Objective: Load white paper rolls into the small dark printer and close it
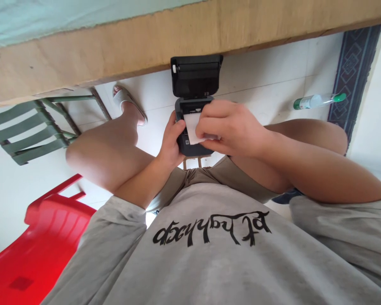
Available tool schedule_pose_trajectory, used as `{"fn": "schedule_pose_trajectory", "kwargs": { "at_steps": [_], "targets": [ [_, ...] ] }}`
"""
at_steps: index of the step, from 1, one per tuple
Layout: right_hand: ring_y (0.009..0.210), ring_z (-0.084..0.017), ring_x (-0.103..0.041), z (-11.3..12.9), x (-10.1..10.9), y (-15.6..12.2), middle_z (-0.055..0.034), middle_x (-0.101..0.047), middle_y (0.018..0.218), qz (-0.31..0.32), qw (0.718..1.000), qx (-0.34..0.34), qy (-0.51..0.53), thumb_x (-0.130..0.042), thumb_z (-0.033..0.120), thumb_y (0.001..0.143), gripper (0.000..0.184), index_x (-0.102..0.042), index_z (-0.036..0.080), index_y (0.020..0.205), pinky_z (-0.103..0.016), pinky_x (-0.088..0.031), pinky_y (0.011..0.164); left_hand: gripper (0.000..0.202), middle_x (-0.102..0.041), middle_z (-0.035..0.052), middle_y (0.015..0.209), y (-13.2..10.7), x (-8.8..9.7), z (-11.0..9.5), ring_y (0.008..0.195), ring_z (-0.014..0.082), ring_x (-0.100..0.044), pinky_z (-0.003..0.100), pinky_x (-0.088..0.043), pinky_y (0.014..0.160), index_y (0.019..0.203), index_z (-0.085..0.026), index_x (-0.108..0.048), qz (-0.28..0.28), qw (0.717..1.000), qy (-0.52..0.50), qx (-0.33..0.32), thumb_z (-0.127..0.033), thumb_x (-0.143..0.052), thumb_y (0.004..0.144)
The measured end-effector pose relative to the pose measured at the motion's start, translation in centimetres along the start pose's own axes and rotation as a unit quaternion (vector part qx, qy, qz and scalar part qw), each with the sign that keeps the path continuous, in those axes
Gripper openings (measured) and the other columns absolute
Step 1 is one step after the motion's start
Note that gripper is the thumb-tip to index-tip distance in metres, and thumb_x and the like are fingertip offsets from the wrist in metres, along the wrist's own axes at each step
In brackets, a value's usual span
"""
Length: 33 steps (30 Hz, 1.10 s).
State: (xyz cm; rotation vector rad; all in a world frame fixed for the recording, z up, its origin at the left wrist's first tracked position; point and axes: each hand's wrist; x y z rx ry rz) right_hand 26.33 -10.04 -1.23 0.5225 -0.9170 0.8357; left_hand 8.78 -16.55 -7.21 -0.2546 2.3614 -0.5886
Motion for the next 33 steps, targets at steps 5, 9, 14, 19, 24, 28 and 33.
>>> {"fn": "schedule_pose_trajectory", "kwargs": {
  "at_steps": [5,9,14,19,24,28,33],
  "targets": [
    [0.079,-0.008,-0.052,0.2,1.7,0.2,-0.0022,-0.068,0.082,0.032,0.988,-0.032,0.151,-0.046,0.058,0.105,0.048,-0.067,0.019,0.089,-0.027,-0.034,0.076,0.048,-0.074,-0.0037,0.085,0.0,0.1,-0.1,0.076,0.0143,-0.071,0.027,-0.057,0.068,0.101,-0.026,-0.068,0.0,0.998,0.057,0.024,-0.027,-0.099,0.065],
    [0.069,-0.008,-0.042,-0.1,3.8,1.2,-0.0044,-0.068,0.08,0.003,0.937,-0.335,0.093,-0.05,0.047,0.104,0.037,-0.06,0.017,0.086,-0.029,-0.03,0.075,0.075,-0.079,0.0014,0.102,0.2,0.8,0.3,0.09,0.0222,-0.079,0.033,-0.064,0.078,0.118,-0.027,-0.066,0.024,0.995,0.094,0.024,-0.048,-0.106,0.058],
    [0.122,-0.02,-0.066,-0.6,5.0,1.6,-0.0071,-0.066,0.15,0.038,0.91,-0.399,0.105,-0.048,0.017,0.093,0.051,-0.052,0.026,0.143,-0.035,-0.05,0.105,0.082,-0.079,0.0042,0.104,0.3,1.7,0.6,0.11,0.0318,-0.081,0.039,-0.068,0.09,0.126,-0.028,-0.065,0.056,0.99,0.125,0.035,-0.054,-0.105,0.058],
    [0.128,-0.018,-0.066,-0.3,5.7,1.6,-0.0036,-0.073,0.138,0.025,0.926,-0.309,0.216,-0.044,0.014,0.089,0.046,-0.065,0.025,0.129,-0.034,-0.054,0.114,0.084,-0.079,0.0047,0.114,0.6,2.4,0.8,0.118,0.0331,-0.079,0.043,-0.067,0.097,0.131,-0.03,-0.063,0.05,0.99,0.129,0.034,-0.053,-0.104,0.061],
    [0.123,-0.02,-0.065,-0.6,4.9,1.3,-0.0049,-0.074,0.134,0.022,0.918,-0.309,0.249,-0.045,0.03,0.094,0.035,-0.071,0.022,0.116,-0.038,-0.054,0.114,0.085,-0.079,0.0018,0.114,1.0,2.7,0.9,0.103,0.0264,-0.081,0.037,-0.068,0.084,0.132,-0.033,-0.063,0.079,0.99,0.121,0.002,-0.048,-0.106,0.06],
    [0.122,-0.023,-0.065,-1.0,3.3,1.3,-0.0113,-0.066,0.146,0.075,0.928,-0.283,0.229,-0.063,0.058,0.088,0.07,-0.057,0.021,0.148,-0.045,-0.054,0.118,0.085,-0.079,0.003,0.115,1.0,2.5,0.9,0.102,0.0278,-0.082,0.04,-0.069,0.082,0.129,-0.033,-0.065,0.094,0.99,0.109,-0.007,-0.058,-0.105,0.058],
    [0.121,-0.02,-0.066,-0.9,2.5,1.5,-0.0094,-0.072,0.115,0.115,0.923,-0.263,0.254,-0.065,0.058,0.09,0.081,-0.047,0.014,0.155,-0.036,-0.054,0.109,0.073,-0.079,0.0059,0.108,0.6,1.6,0.3,0.115,0.0325,-0.08,0.041,-0.069,0.088,0.118,-0.028,-0.07,0.032,0.992,0.118,0.007,-0.071,-0.097,0.065]
  ]
}}
Point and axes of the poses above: each hand's wrist, its own y-axis towards the middle knuckle, its own x-axis out of the back of the hand, z = x × y
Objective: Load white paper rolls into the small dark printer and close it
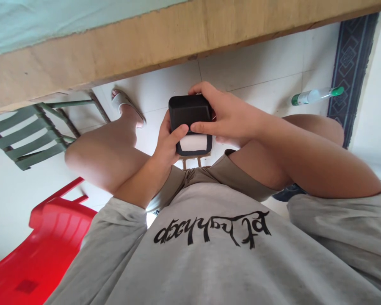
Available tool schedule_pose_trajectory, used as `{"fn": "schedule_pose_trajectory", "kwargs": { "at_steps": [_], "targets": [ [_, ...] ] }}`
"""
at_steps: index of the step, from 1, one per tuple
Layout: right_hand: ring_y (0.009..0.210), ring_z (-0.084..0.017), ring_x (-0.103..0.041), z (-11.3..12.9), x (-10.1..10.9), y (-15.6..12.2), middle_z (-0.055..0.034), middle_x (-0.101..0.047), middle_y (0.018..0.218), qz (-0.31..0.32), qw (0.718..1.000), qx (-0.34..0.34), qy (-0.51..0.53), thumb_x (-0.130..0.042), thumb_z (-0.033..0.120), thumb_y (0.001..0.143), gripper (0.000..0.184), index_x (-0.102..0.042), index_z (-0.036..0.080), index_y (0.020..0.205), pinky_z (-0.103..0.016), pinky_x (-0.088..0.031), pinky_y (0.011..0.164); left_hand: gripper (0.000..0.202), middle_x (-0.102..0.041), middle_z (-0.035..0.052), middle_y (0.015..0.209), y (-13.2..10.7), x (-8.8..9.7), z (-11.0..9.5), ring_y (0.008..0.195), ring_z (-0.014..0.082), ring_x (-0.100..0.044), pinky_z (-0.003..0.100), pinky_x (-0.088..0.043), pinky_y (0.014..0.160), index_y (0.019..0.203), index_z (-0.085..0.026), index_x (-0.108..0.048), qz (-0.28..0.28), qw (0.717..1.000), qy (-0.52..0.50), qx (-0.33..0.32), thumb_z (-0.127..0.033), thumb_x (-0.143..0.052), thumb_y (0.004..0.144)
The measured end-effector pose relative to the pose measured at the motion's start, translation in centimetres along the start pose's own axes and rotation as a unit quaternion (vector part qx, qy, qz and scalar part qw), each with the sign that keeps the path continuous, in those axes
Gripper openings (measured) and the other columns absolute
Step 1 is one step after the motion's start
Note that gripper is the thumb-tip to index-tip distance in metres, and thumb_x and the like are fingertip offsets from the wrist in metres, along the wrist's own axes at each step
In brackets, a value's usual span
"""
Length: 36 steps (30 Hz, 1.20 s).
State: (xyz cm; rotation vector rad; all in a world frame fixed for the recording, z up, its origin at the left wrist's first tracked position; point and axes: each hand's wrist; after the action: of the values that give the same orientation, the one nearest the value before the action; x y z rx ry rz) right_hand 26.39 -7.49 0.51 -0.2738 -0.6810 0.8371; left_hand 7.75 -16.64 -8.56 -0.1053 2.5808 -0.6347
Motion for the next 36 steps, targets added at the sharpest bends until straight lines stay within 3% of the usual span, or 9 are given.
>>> {"fn": "schedule_pose_trajectory", "kwargs": {
  "at_steps": [2,4,9,15,21,26,29,33,36],
  "targets": [
    [0.121,-0.019,-0.066,-0.1,0.0,0.3,-0.0095,-0.073,0.115,-0.001,1.0,0.016,-0.017,-0.066,0.055,0.091,0.077,-0.048,0.014,0.154,-0.033,-0.053,0.108,0.069,-0.078,0.007,0.108,-0.2,-0.3,-0.5,0.122,0.0343,-0.078,0.041,-0.068,0.092,0.117,-0.027,-0.071,-0.027,1.0,0.001,0.01,-0.067,-0.097,0.067],
    [0.117,-0.017,-0.066,-0.3,-0.1,0.7,-0.0117,-0.071,0.13,-0.005,0.998,0.033,-0.044,-0.065,0.053,0.092,0.077,-0.047,0.016,0.156,-0.032,-0.052,0.107,0.066,-0.078,0.0063,0.108,-0.4,-0.5,-0.9,0.124,0.0335,-0.077,0.041,-0.067,0.093,0.116,-0.027,-0.071,-0.045,0.999,-0.006,0.01,-0.062,-0.098,0.067],
    [0.113,-0.017,-0.064,-0.6,-0.9,2.0,-0.0147,-0.063,0.147,-0.013,0.994,0.046,-0.095,-0.061,0.054,0.094,0.08,-0.043,0.018,0.163,-0.032,-0.052,0.106,0.052,-0.08,0.0027,0.101,-0.2,-0.5,-1.7,0.109,0.0269,-0.077,0.04,-0.066,0.09,0.108,-0.028,-0.075,-0.065,0.997,-0.042,0.003,-0.051,-0.098,0.067],
    [0.131,-0.019,-0.061,-0.1,-0.6,1.9,-0.0145,-0.057,0.154,-0.047,0.994,0.051,-0.088,-0.057,0.052,0.094,0.075,-0.047,0.018,0.16,-0.032,-0.051,0.116,0.031,-0.084,0.0011,0.114,0.4,-0.7,-2.1,0.144,0.035,-0.064,0.052,-0.056,0.118,0.105,-0.03,-0.077,-0.069,0.993,-0.094,0.026,-0.057,-0.071,0.091],
    [0.143,-0.018,-0.055,-0.2,0.1,1.1,-0.013,-0.055,0.158,-0.061,0.988,0.115,-0.088,-0.051,0.051,0.094,0.072,-0.05,0.018,0.157,-0.029,-0.05,0.122,0.032,-0.084,0.0042,0.109,0.7,-1.0,-1.9,0.137,0.0284,-0.07,0.048,-0.059,0.116,0.109,-0.026,-0.074,-0.089,0.989,-0.109,0.054,-0.048,-0.052,0.107],
    [0.146,-0.02,-0.054,-0.8,-0.2,1.3,-0.0112,-0.053,0.162,-0.054,0.99,0.115,-0.067,-0.06,0.05,0.084,0.082,-0.051,0.021,0.16,-0.032,-0.051,0.124,0.03,-0.082,0.0031,0.109,1.0,-1.0,-1.2,0.122,0.0265,-0.076,0.046,-0.06,0.111,0.109,-0.026,-0.074,-0.07,0.991,-0.105,0.047,-0.051,-0.058,0.104],
    [0.146,-0.021,-0.056,-1.0,-0.1,1.3,-0.0098,-0.05,0.166,-0.04,0.992,0.102,-0.066,-0.062,0.049,0.083,0.086,-0.048,0.025,0.164,-0.034,-0.053,0.123,0.033,-0.08,0.0041,0.107,1.3,-0.9,-0.8,0.116,0.0267,-0.077,0.043,-0.063,0.102,0.107,-0.026,-0.074,-0.091,0.992,-0.078,0.032,-0.057,-0.064,0.1],
    [0.144,-0.022,-0.057,-1.0,0.1,1.1,-0.011,-0.047,0.166,-0.016,0.993,0.093,-0.074,-0.065,0.049,0.082,0.089,-0.045,0.029,0.166,-0.036,-0.056,0.119,0.024,-0.079,0.0035,0.094,1.4,-0.8,-0.6,0.105,0.0244,-0.078,0.036,-0.065,0.09,0.096,-0.025,-0.072,-0.116,0.989,-0.066,0.057,-0.048,-0.07,0.097],
    [0.142,-0.024,-0.058,-1.1,0.3,0.9,-0.0119,-0.047,0.165,-0.009,0.99,0.082,-0.111,-0.068,0.048,0.081,0.09,-0.045,0.03,0.166,-0.037,-0.057,0.113,0.022,-0.078,0.0031,0.094,1.5,-1.1,-0.8,0.109,0.025,-0.078,0.038,-0.066,0.095,0.098,-0.024,-0.072,-0.107,0.99,-0.077,0.06,-0.046,-0.069,0.098]
  ]
}}
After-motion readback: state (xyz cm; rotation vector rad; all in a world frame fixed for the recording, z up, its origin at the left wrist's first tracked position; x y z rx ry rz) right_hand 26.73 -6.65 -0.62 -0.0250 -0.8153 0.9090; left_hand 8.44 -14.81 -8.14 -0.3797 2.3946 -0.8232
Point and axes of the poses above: each hand's wrist, its own y-axis towards the middle knuckle, its own x-axis out of the back of the hand, z = x × y
